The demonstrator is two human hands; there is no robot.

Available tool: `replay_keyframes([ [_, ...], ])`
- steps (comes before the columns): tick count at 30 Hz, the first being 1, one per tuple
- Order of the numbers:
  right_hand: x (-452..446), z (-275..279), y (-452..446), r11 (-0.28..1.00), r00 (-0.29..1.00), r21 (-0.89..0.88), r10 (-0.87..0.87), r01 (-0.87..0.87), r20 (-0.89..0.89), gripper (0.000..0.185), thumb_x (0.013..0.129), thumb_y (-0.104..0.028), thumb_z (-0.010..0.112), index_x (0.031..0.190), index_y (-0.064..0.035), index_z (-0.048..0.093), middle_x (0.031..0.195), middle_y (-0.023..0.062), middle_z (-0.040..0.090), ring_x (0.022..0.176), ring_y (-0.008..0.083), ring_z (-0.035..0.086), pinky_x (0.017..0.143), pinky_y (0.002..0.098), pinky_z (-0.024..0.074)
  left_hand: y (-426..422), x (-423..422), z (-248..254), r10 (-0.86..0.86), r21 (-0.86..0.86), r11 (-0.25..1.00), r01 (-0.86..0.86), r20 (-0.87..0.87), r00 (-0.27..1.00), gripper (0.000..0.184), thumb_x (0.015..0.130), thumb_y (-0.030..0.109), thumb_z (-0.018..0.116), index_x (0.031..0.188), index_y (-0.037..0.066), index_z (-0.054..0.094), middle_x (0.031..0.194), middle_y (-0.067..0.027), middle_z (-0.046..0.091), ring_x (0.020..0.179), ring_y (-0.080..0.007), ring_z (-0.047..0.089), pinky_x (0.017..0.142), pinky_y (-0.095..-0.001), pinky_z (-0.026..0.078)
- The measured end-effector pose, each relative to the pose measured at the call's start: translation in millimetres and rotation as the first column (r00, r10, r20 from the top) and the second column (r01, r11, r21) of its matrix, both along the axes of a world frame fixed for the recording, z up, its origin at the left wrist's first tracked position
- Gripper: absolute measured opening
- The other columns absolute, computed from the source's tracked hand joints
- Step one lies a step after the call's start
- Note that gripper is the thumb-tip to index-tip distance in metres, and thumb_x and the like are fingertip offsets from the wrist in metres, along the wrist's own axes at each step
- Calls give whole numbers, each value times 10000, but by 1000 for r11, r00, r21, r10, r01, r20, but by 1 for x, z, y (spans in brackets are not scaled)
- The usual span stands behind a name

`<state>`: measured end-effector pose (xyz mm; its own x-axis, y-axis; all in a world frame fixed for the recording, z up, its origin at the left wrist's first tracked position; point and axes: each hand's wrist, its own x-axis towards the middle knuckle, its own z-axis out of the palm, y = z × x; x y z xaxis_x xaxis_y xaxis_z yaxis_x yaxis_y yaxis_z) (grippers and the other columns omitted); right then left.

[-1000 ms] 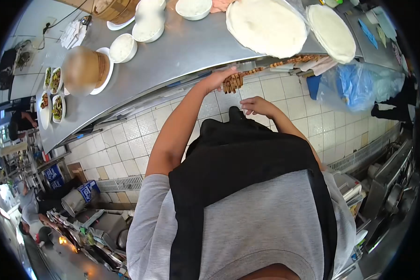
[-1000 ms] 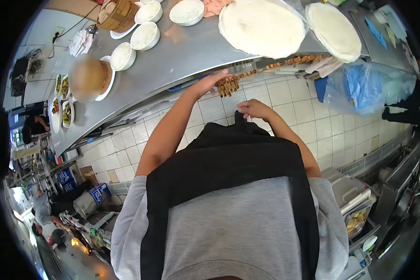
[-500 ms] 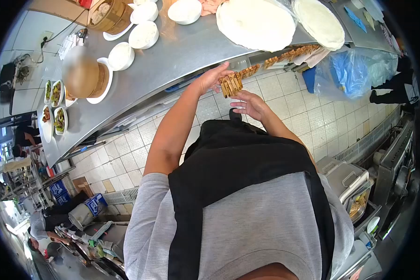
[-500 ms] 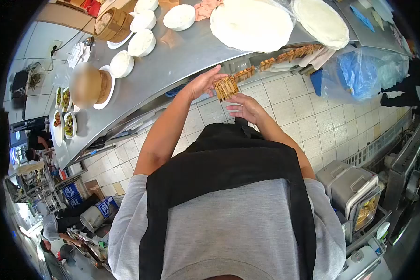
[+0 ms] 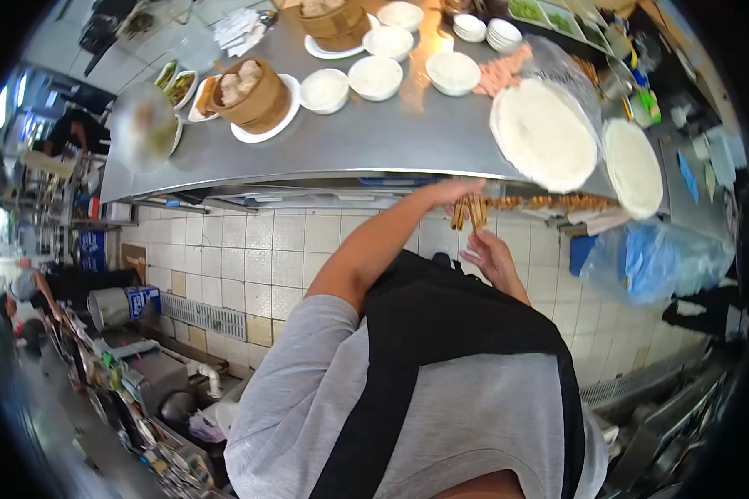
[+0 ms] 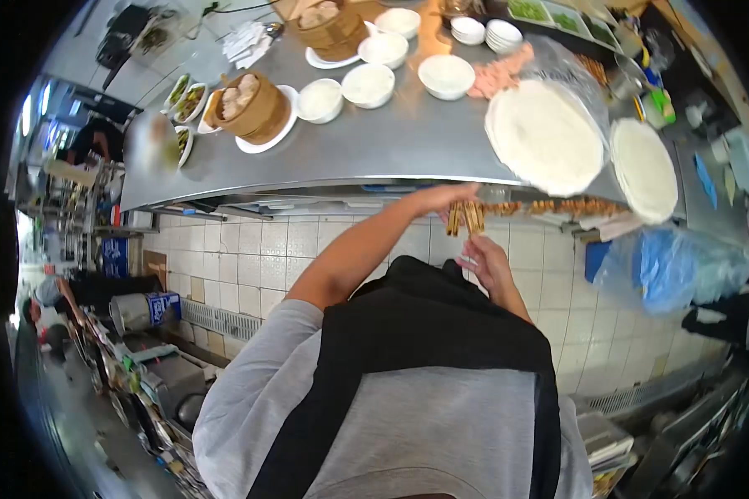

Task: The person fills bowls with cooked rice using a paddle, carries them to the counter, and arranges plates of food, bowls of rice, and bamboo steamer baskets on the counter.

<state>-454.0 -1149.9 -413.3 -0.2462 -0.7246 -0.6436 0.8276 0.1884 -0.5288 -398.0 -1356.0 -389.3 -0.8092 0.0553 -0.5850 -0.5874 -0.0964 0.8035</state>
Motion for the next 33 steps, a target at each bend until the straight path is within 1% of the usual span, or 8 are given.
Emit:
replay_keyframes([
  [3, -14, -2, 16, 979, 973, 98, 188, -176, -133, 136, 841, -170, 577, 877, -43, 544, 784, 44, 575, 684, 148, 579, 669, 334, 529, 10, -2, -33, -97, -548, 828, -116, -344, 934, 648, 855, 591, 410, 1207, 59, 526, 1164, -201, 543, 1142, -289, 487, 940, -396, 386],
  [5, -18, 18, 14, 944, 887, 173, 324, -280, -330, 121, 828, -138, 571, 867, -24, 568, 780, 56, 604, 628, 143, 593, 611, 285, 524, 30, 15, 14, -136, -857, 515, -5, -88, 987, 598, 875, 485, 438, 1275, 41, 450, 1306, -227, 425, 1255, -319, 361, 1047, -406, 260],
  [13, -16, 96, -93, 909, 700, -64, 271, -412, -661, 104, 860, -90, 586, 920, -21, 537, 794, 44, 608, 653, 110, 591, 590, 237, 490, 21, 102, 75, 239, -453, 767, -455, -457, 857, 393, 920, 273, 456, 1235, 40, 482, 1150, -151, 552, 1054, -298, 537, 897, -346, 416],
  [22, -19, 190, -277, 836, 661, -418, -90, -356, -745, 132, 838, -25, 572, 950, -22, 502, 965, 142, 642, 817, 181, 625, 757, 269, 488, -174, 192, 183, 480, -374, 189, -908, -771, 417, 242, 892, 204, 521, 1013, 21, 622, 886, -113, 632, 760, -203, 590, 718, -310, 464],
  [28, -10, 223, -341, 811, 670, -491, -175, -317, -722, 131, 860, -23, 553, 979, -21, 498, 954, 129, 643, 743, 153, 614, 715, 258, 488, -365, 100, 212, 246, -820, -8, -572, -556, 794, 276, 864, 177, 450, 930, -29, 620, 924, -200, 635, 901, -323, 607, 799, -401, 469],
  [30, -12, 224, -350, 812, 634, -467, -162, -349, -756, 147, 864, -31, 548, 999, -12, 490, 963, 143, 639, 747, 152, 615, 713, 245, 484, -433, 72, 188, 52, -981, -194, 4, -6, 999, 228, 830, 108, 453, 883, -43, 616, 795, -212, 641, 743, -321, 645, 663, -419, 513],
  [31, -17, 222, -353, 818, 611, -454, -166, -352, -774, 153, 867, -31, 548, 1005, -15, 483, 977, 139, 636, 741, 140, 606, 707, 237, 482, -443, 64, 188, 35, -981, -194, 1, -6, 999, 228, 830, 108, 453, 883, -43, 616, 795, -212, 641, 743, -321, 645, 663, -419, 513],
  [33, -34, 226, -358, 834, 584, -445, -192, -327, -789, 147, 865, -31, 557, 995, -13, 490, 961, 122, 638, 736, 130, 604, 695, 236, 489, -462, 49, 183, 572, -783, 416, -463, -170, 803, 218, 807, 70, 436, 833, -53, 614, 689, -212, 626, 571, -294, 641, 468, -424, 500],
])
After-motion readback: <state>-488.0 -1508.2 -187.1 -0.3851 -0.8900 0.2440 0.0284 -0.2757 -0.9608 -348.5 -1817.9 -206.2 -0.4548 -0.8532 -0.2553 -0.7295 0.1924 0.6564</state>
